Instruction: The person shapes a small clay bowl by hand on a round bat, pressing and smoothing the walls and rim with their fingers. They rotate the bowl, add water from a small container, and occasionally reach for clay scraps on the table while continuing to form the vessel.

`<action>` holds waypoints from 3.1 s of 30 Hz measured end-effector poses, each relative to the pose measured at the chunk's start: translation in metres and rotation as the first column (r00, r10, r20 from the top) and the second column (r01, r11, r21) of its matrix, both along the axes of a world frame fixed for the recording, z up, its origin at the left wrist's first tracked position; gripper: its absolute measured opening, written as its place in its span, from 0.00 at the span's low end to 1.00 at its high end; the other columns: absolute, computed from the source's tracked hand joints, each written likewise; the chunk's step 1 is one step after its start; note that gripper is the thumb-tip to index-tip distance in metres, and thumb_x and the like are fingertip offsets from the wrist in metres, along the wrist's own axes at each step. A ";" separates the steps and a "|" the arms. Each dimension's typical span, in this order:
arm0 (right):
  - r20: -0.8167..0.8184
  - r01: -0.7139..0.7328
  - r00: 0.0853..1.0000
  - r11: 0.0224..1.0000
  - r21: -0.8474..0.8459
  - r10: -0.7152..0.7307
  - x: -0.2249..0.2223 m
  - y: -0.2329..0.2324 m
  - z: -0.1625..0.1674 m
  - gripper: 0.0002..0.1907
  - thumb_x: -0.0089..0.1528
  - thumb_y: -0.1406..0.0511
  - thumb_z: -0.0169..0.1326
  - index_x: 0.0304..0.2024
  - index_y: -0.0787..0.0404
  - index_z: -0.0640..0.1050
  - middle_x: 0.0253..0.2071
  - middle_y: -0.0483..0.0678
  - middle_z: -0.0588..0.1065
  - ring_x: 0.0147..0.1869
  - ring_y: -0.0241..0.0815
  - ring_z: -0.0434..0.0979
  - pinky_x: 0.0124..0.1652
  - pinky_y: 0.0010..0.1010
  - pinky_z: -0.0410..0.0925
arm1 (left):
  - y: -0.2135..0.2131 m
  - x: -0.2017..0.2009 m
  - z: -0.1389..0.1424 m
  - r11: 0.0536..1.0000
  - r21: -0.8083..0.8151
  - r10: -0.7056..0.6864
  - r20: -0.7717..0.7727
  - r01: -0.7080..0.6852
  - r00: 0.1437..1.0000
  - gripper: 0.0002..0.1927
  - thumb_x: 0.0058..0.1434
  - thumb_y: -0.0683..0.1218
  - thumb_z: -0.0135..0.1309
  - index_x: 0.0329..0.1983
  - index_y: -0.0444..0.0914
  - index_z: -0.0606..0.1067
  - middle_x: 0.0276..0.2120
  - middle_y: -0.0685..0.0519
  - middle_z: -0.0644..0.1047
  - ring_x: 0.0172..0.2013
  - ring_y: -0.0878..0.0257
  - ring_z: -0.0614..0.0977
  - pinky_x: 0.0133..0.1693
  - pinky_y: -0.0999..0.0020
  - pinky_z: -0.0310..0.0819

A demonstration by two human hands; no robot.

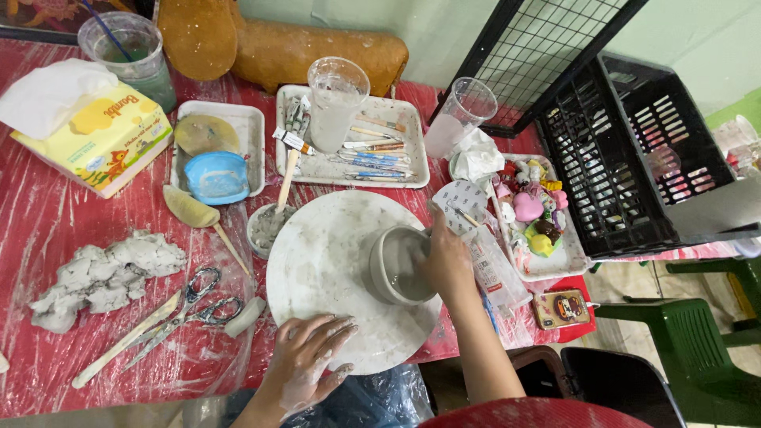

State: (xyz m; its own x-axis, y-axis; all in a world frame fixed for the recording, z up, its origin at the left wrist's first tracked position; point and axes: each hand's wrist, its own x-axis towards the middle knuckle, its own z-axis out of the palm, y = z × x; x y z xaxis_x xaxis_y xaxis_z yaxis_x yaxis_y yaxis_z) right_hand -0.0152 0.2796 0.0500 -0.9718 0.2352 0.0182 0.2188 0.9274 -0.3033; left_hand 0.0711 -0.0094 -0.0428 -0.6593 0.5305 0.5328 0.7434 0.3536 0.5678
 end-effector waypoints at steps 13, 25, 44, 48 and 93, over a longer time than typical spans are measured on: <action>-0.197 -0.276 0.946 0.958 -0.082 0.256 0.012 0.019 0.013 0.40 0.51 0.63 0.64 0.65 0.52 0.65 0.47 0.53 0.81 0.50 0.58 0.82 0.46 0.48 0.73 | 0.001 0.001 -0.007 1.000 -0.014 0.017 -0.003 -0.017 1.000 0.31 0.63 0.58 0.55 0.68 0.45 0.67 0.62 0.58 0.74 0.63 0.60 0.70 0.57 0.54 0.56; -0.158 -0.341 0.938 0.904 -0.260 0.308 0.007 0.016 0.032 0.41 0.55 0.64 0.59 0.69 0.47 0.58 0.50 0.52 0.78 0.48 0.57 0.82 0.46 0.46 0.75 | 0.001 0.001 -0.005 1.000 -0.012 0.017 -0.016 -0.018 1.000 0.32 0.61 0.56 0.57 0.67 0.44 0.68 0.62 0.57 0.74 0.62 0.59 0.70 0.56 0.53 0.57; 0.052 -0.102 0.994 0.994 0.033 0.100 0.020 0.009 0.045 0.45 0.51 0.62 0.67 0.69 0.48 0.62 0.52 0.52 0.78 0.54 0.58 0.79 0.50 0.48 0.71 | 0.001 0.000 -0.005 0.999 -0.025 0.034 -0.030 -0.035 0.999 0.30 0.62 0.57 0.56 0.66 0.44 0.69 0.61 0.58 0.74 0.62 0.59 0.71 0.57 0.54 0.56; 0.086 -0.073 0.994 0.994 0.076 0.066 -0.002 -0.005 0.027 0.38 0.55 0.61 0.64 0.66 0.45 0.65 0.48 0.49 0.81 0.51 0.57 0.81 0.49 0.49 0.72 | 0.001 0.001 -0.006 0.999 -0.028 0.038 -0.025 -0.039 0.999 0.30 0.62 0.57 0.56 0.66 0.45 0.69 0.61 0.58 0.75 0.61 0.60 0.71 0.56 0.53 0.56; 0.310 -0.075 0.950 0.985 0.152 0.025 -0.002 0.009 0.003 0.41 0.60 0.59 0.60 0.72 0.51 0.58 0.46 0.59 0.79 0.53 0.62 0.79 0.52 0.51 0.71 | -0.001 -0.005 0.007 0.998 0.014 0.066 -0.027 -0.066 0.997 0.30 0.59 0.57 0.58 0.64 0.45 0.70 0.59 0.59 0.76 0.58 0.59 0.73 0.55 0.53 0.57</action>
State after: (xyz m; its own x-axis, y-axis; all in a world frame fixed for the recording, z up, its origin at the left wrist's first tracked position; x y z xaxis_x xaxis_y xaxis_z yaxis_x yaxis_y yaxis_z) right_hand -0.0168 0.2887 0.0534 -0.9469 0.2045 -0.2481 0.2294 0.9704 -0.0755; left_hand 0.0657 -0.0100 -0.0358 -0.6775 0.4791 0.5581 0.7342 0.3951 0.5521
